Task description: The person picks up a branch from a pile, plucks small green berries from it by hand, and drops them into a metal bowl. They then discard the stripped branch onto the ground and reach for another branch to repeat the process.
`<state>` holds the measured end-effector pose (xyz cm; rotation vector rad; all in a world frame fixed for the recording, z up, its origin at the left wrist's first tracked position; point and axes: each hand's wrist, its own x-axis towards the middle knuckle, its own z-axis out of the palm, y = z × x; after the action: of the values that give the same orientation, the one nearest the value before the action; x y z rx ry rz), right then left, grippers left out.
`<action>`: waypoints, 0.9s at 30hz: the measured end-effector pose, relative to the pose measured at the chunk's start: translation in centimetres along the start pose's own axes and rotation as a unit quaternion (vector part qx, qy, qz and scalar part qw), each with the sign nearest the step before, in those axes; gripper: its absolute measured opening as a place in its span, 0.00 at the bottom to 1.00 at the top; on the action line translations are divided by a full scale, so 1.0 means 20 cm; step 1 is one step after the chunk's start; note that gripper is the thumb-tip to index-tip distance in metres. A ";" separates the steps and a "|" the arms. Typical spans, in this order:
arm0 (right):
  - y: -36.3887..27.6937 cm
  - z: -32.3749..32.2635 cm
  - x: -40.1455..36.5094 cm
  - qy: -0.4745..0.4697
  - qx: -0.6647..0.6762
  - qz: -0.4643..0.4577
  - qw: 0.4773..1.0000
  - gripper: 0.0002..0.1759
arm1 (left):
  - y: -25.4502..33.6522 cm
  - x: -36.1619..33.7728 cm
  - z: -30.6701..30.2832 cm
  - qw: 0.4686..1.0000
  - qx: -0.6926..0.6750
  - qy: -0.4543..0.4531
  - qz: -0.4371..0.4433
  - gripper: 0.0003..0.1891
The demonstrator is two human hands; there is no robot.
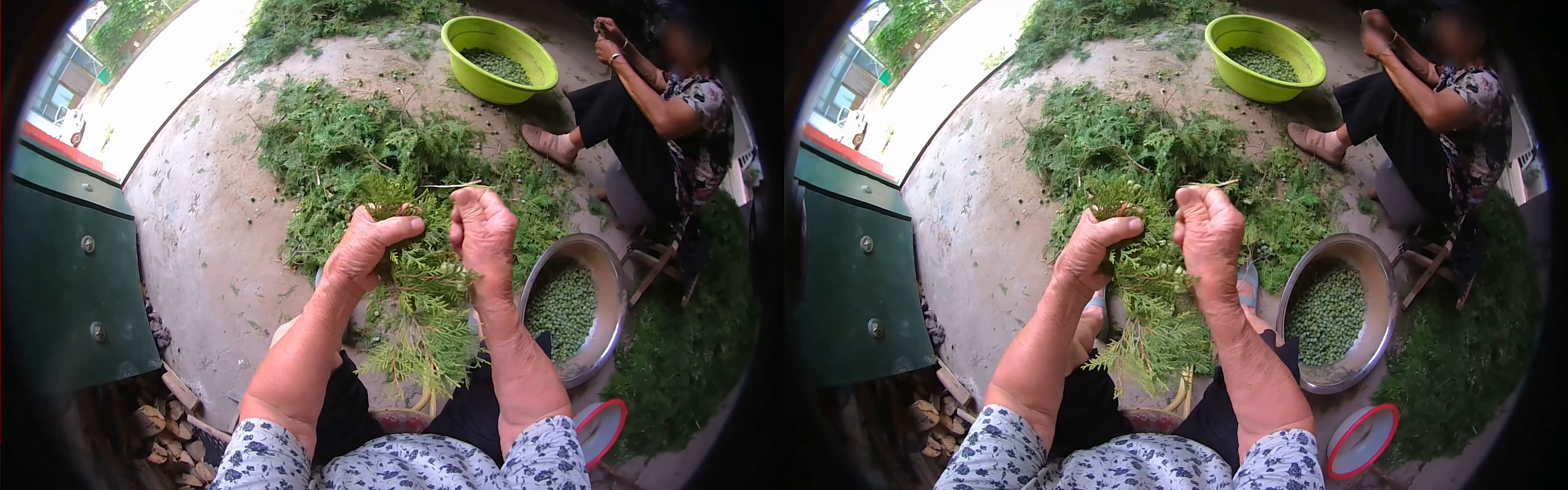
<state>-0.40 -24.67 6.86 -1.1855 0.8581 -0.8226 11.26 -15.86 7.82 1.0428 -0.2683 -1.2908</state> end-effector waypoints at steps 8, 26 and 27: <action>-0.05 -0.09 0.07 -0.111 0.249 0.144 0.951 0.06 | 0.00 0.00 -0.04 0.997 -0.079 0.019 0.014 0.11; -0.04 -0.01 0.10 -0.035 0.090 -0.014 0.995 0.05 | 0.03 -0.03 -0.04 0.995 -0.018 0.063 0.074 0.09; -0.06 0.00 0.10 -0.052 0.137 0.020 0.989 0.05 | 0.05 -0.04 -0.04 0.995 -0.020 0.083 0.051 0.08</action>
<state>0.25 -26.63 7.85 -0.9573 0.6573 -0.8102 12.08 -14.84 8.45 1.0823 -0.1672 -1.1065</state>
